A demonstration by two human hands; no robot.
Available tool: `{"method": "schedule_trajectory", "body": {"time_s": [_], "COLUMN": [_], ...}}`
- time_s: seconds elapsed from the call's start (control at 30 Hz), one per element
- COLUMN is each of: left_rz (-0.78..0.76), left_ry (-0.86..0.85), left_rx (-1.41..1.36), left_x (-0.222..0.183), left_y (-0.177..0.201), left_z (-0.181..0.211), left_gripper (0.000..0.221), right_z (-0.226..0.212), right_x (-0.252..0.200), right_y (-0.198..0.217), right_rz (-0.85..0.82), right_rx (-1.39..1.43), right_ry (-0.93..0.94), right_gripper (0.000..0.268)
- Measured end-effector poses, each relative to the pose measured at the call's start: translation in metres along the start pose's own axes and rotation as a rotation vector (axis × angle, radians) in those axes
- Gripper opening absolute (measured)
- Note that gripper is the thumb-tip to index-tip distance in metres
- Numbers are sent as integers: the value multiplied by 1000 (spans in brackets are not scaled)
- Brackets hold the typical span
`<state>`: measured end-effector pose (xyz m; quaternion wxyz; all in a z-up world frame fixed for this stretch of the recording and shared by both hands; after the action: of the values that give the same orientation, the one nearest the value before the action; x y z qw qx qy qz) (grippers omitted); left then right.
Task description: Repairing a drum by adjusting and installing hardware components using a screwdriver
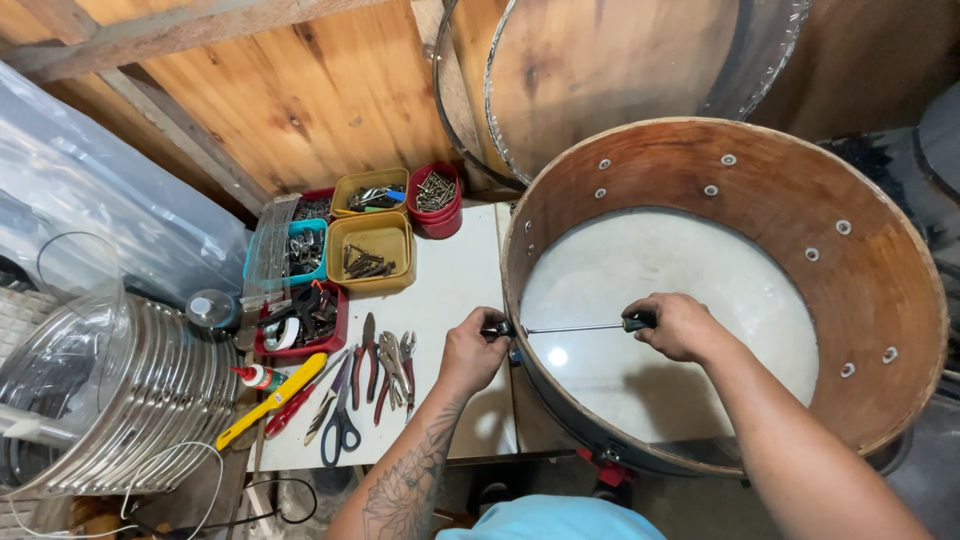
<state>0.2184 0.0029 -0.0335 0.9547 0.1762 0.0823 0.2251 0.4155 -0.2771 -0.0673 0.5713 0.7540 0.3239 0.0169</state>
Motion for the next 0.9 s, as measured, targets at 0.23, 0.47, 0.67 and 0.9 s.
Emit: {"method": "schedule_trajectory", "body": {"time_s": [0.23,0.47,0.67,0.9], "left_rz": [10,17,32,43], "left_ry": [10,10,-2,16], "left_rx": [-34,-21,-19,-12], "left_x": [-3,-5,-4,-3], "left_y": [1,1,2,6], "left_z": [-2,-1,-7,-9], "left_gripper": [37,36,35,35], "right_z": [3,-7,-13,-21], "right_x": [0,-8,-13,-17], "right_y": [0,11,17,17], "right_rz": [2,32,57,101], "right_rx": [26,21,-26,-104], "right_ry": [4,14,35,77], "right_gripper": [39,38,39,38]}}
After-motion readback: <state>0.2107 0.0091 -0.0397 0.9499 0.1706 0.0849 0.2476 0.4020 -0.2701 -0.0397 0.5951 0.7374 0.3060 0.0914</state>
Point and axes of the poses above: each hand's wrist, its own x-axis towards the middle knuckle, its own y-axis out of the back of the hand, z = x × y, the point moved 3 cm from there along x, towards the middle knuckle, and after that the axes turned 3 degrees about -y, right-handed, at the moved point
